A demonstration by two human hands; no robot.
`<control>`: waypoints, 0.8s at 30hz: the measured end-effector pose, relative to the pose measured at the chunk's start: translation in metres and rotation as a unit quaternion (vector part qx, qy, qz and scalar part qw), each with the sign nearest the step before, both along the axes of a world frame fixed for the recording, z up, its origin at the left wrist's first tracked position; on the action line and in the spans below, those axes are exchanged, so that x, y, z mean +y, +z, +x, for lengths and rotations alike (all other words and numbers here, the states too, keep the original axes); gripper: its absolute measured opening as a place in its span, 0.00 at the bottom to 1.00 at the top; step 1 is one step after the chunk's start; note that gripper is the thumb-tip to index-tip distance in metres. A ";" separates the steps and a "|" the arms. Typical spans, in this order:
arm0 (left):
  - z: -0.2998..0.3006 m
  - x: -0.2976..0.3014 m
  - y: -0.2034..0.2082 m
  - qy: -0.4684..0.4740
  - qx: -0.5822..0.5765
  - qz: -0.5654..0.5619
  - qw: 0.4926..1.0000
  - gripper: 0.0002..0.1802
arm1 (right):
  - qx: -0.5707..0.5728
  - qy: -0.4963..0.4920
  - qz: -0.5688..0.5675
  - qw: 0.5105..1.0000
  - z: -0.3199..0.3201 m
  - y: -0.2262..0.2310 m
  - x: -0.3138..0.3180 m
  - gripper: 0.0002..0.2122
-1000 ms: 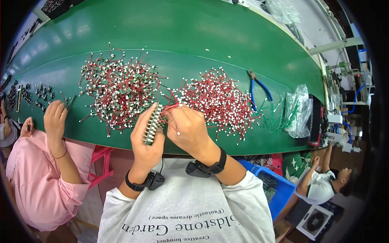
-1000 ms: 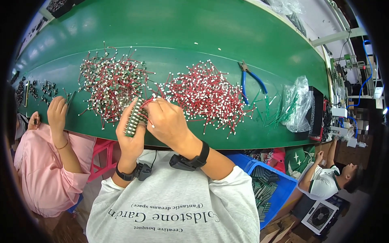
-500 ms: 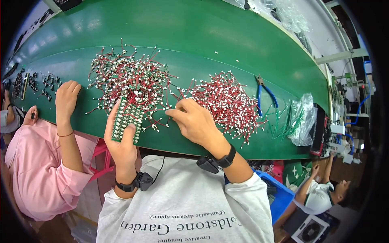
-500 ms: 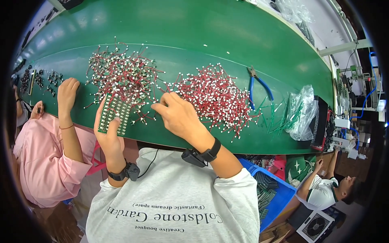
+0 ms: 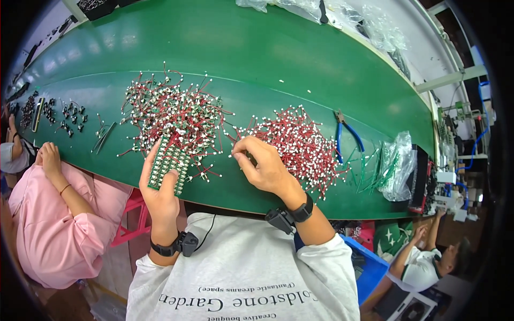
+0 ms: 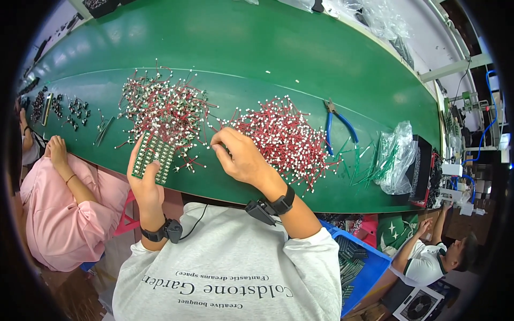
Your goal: The person picks up a circuit board and inserts red and white wires into it one by one. After filling the board with wires, the person places it into a blue bin and begins the process again with a new board.
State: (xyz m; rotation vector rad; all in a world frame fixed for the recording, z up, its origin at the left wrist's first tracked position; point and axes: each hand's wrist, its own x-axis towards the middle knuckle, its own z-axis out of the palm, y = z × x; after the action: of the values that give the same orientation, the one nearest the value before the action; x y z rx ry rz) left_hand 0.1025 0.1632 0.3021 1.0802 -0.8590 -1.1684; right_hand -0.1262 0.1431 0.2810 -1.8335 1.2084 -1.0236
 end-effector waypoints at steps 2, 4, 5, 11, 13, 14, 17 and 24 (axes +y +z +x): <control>-0.007 -0.001 0.003 -0.005 0.032 0.016 0.999 0.34 | -0.019 0.006 -0.029 0.999 -0.002 0.002 -0.001 0.03; -0.014 -0.003 0.003 -0.009 0.025 0.025 0.999 0.34 | -0.032 0.000 0.051 0.998 -0.003 0.009 -0.002 0.04; -0.019 -0.004 0.004 -0.013 0.037 0.031 0.999 0.34 | -0.051 0.005 0.074 0.996 -0.003 0.013 -0.003 0.04; -0.034 -0.009 0.009 -0.033 0.081 0.045 0.995 0.35 | -0.029 0.012 0.001 1.000 -0.013 0.031 -0.021 0.03; -0.041 -0.013 0.012 -0.033 0.093 0.043 0.994 0.34 | -0.015 0.020 -0.025 0.999 -0.016 0.041 -0.026 0.04; -0.043 -0.015 0.012 -0.037 0.087 0.035 0.995 0.34 | -0.016 0.026 -0.030 0.999 -0.016 0.046 -0.027 0.04; -0.051 -0.021 0.017 -0.036 0.073 0.025 0.996 0.34 | -0.033 0.044 -0.037 0.998 -0.018 0.063 -0.029 0.08; -0.067 -0.033 0.026 -0.060 0.143 0.058 0.986 0.36 | -0.071 0.035 -0.101 0.992 -0.014 0.080 -0.023 0.05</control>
State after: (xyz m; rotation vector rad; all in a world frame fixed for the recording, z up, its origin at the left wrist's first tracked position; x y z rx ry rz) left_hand 0.0358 0.1305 0.3279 0.9347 -0.6440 -1.4502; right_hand -0.1404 0.1200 0.3606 -1.9039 0.9789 -1.2520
